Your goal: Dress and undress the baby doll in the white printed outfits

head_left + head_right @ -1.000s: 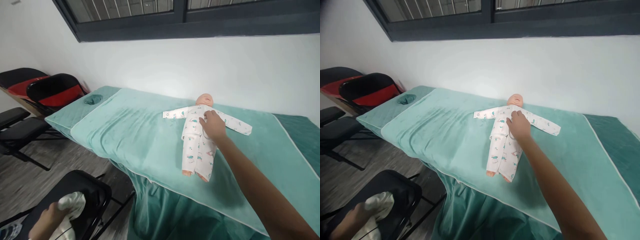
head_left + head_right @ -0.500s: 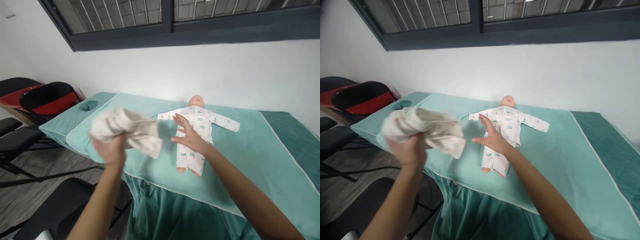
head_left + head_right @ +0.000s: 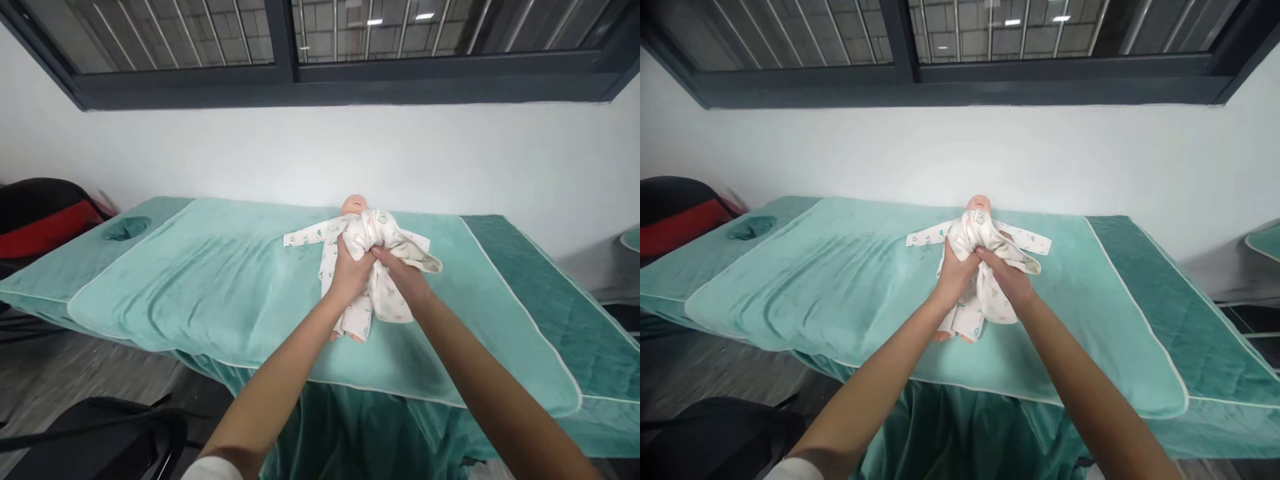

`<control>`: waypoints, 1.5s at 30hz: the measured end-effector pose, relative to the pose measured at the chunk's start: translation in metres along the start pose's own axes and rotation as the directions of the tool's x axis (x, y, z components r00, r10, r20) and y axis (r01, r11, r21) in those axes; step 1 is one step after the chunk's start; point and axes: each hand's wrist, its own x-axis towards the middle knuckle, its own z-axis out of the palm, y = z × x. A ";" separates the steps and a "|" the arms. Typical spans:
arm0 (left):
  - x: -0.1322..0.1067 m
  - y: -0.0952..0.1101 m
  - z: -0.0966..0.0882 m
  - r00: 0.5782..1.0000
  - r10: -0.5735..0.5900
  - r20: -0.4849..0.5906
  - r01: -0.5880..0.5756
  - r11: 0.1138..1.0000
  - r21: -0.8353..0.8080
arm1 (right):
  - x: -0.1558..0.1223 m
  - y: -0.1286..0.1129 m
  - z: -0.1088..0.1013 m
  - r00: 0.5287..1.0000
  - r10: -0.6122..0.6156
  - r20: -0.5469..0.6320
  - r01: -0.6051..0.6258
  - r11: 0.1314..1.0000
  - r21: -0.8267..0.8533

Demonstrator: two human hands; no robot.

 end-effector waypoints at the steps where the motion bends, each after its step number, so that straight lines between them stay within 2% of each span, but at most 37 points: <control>1: -0.001 -0.001 -0.002 0.998 -0.025 0.065 0.027 0.999 -0.020 | 0.001 -0.001 -0.010 0.998 0.004 -0.058 -0.005 1.000 -0.009; 4: 0.002 -0.008 -0.020 0.977 -0.050 0.205 0.046 0.999 0.023 | 0.004 -0.004 -0.054 0.980 -0.059 -0.190 0.016 0.975 -0.223; 6: 0.010 -0.020 -0.038 0.985 -0.030 0.167 0.010 0.993 0.117 | 0.005 -0.001 -0.095 0.958 -0.050 -0.282 -0.064 0.922 -0.382; 9: 0.029 -0.043 -0.064 0.998 0.025 0.059 -0.039 0.966 0.254 | -0.002 0.025 -0.164 0.915 -0.015 -0.402 -0.224 0.811 -0.541; 10: 0.038 -0.051 -0.070 0.998 0.043 0.041 -0.053 0.957 0.286 | -0.007 0.036 -0.185 0.940 0.003 -0.342 -0.231 0.744 -0.627; 11: 0.047 -0.058 -0.075 0.997 0.064 0.035 -0.072 0.948 0.311 | -0.015 0.047 -0.202 0.971 0.049 -0.234 -0.207 0.663 -0.719; 13: 0.067 -0.069 -0.077 0.992 0.118 0.050 -0.128 0.925 0.358 | -0.033 0.059 -0.223 0.986 -0.071 -0.152 -0.098 0.489 -0.867; 14: 0.079 -0.074 -0.075 0.987 0.147 0.064 -0.161 0.910 0.381 | -0.041 0.057 -0.225 0.979 -0.170 -0.116 -0.032 0.429 -0.903; 15: 0.091 -0.078 -0.071 0.982 0.172 0.081 -0.190 0.895 0.404 | -0.047 0.050 -0.219 0.979 -0.201 -0.033 0.052 0.408 -0.911; 17: 0.118 -0.083 -0.060 0.973 0.200 0.111 -0.229 0.865 0.447 | -0.047 0.027 -0.188 0.980 -0.190 0.054 0.132 0.430 -0.893; 18: 0.131 -0.086 -0.053 0.972 0.198 0.127 -0.235 0.853 0.467 | -0.038 0.015 -0.164 0.978 -0.202 0.053 0.141 0.449 -0.883; 20: 0.155 -0.089 -0.042 0.972 0.155 0.174 -0.223 0.834 0.504 | -0.004 0.003 -0.108 0.960 -0.273 0.060 0.201 0.527 -0.826; 21: 0.165 -0.091 -0.037 0.973 0.118 0.200 -0.207 0.828 0.520 | 0.020 0.006 -0.080 0.955 -0.291 0.057 0.225 0.587 -0.778; 23: 0.178 -0.094 -0.033 0.968 0.052 0.244 -0.179 0.825 0.537 | 0.070 0.029 -0.033 0.955 -0.297 0.011 0.227 0.703 -0.674; 24: 0.182 -0.095 -0.033 0.963 0.039 0.267 -0.181 0.828 0.531 | 0.094 0.045 -0.015 0.954 -0.300 -0.017 0.221 0.740 -0.635; 26: 0.183 -0.099 -0.036 0.955 0.056 0.292 -0.203 0.841 0.501 | 0.129 0.079 0.006 0.951 -0.299 -0.081 0.198 0.788 -0.583; 28: 0.181 -0.103 -0.040 0.960 0.077 0.271 -0.201 0.861 0.467 | 0.146 0.104 0.013 0.965 -0.231 -0.125 0.128 0.831 -0.542; 31: 0.179 -0.106 -0.043 0.978 0.061 0.199 -0.146 0.882 0.447 | 0.146 0.118 0.010 0.990 -0.096 -0.106 0.035 0.882 -0.470; 36: 0.180 -0.106 -0.042 0.976 0.060 0.207 -0.148 0.884 0.444 | 0.139 0.113 0.007 0.981 -0.188 0.039 0.183 0.851 -0.493; 38: 0.181 -0.106 -0.041 0.977 0.061 0.205 -0.146 0.890 0.432 | 0.141 0.112 0.009 0.979 -0.191 0.070 0.200 0.836 -0.511; 45: 0.178 -0.106 -0.040 0.989 0.064 0.131 -0.112 0.911 0.397 | 0.142 0.112 0.011 0.981 -0.190 0.041 0.185 0.851 -0.491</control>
